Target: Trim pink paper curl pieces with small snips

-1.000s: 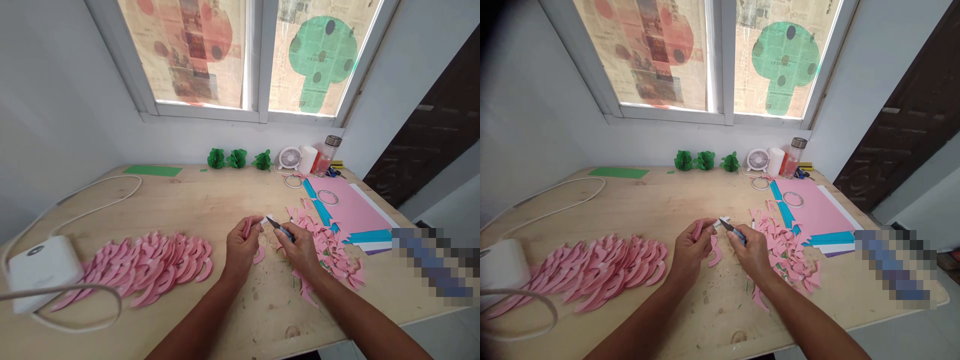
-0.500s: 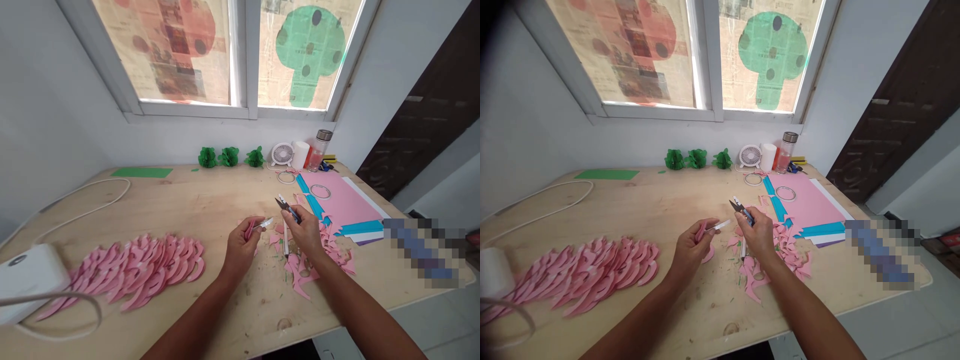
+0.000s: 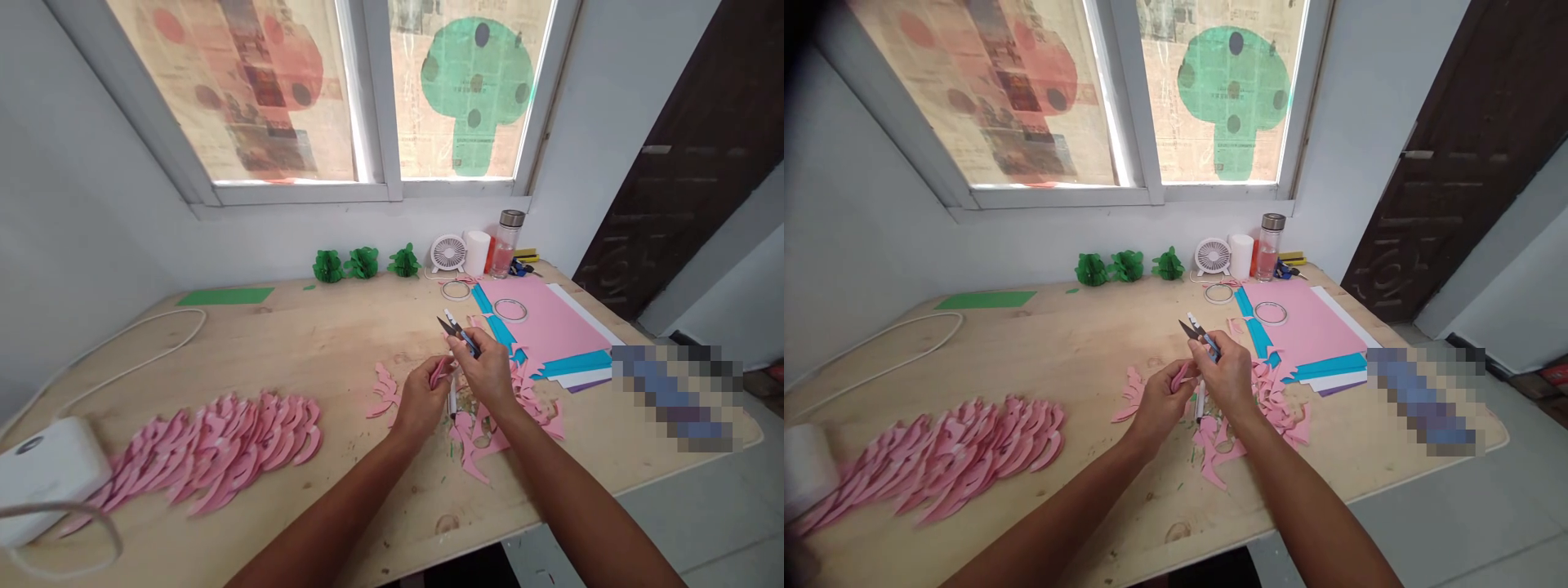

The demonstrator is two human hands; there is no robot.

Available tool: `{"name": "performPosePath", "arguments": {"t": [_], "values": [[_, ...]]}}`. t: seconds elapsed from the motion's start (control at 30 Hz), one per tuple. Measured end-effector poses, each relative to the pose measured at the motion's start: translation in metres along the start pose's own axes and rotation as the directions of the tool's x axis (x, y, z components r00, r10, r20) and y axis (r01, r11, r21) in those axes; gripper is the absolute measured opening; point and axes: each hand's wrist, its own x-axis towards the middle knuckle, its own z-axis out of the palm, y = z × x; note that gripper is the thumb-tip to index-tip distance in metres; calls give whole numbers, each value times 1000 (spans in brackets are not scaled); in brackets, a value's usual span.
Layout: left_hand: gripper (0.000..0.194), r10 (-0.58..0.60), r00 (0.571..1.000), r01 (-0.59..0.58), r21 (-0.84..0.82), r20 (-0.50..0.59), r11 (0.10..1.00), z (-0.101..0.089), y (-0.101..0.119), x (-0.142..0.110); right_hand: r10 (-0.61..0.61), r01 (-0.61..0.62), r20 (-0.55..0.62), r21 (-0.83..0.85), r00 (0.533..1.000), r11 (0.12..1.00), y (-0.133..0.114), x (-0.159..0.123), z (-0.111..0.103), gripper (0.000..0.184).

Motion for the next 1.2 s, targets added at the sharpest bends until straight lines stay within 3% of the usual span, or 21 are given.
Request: {"name": "performPosePath", "arguments": {"t": [0.13, 0.33, 0.53, 0.87, 1.2], "values": [[25, -57, 996, 56, -22, -73, 998, -7, 2, -7, -24, 25, 27, -36, 999, 999, 2, 0, 0, 28], [29, -223, 957, 187, -194, -185, 963, -45, 13, -13, -139, 154, 109, -154, 984, 976, -1, -7, 6, 27], [31, -218, 943, 156, -243, -252, 957, -69, 19, -11, -286, 341, 225, -264, 931, 902, 2, -16, 19, 26], [32, -129, 964, 85, -192, -231, 978, -80, 16, -10, -389, 500, 356, -311, 850, 808, 0, -21, 23, 25], [21, -117, 973, 108, -55, -198, 993, -82, 22, -15, -414, 547, 395, -329, 820, 770, -2, -24, 25, 27]]}}
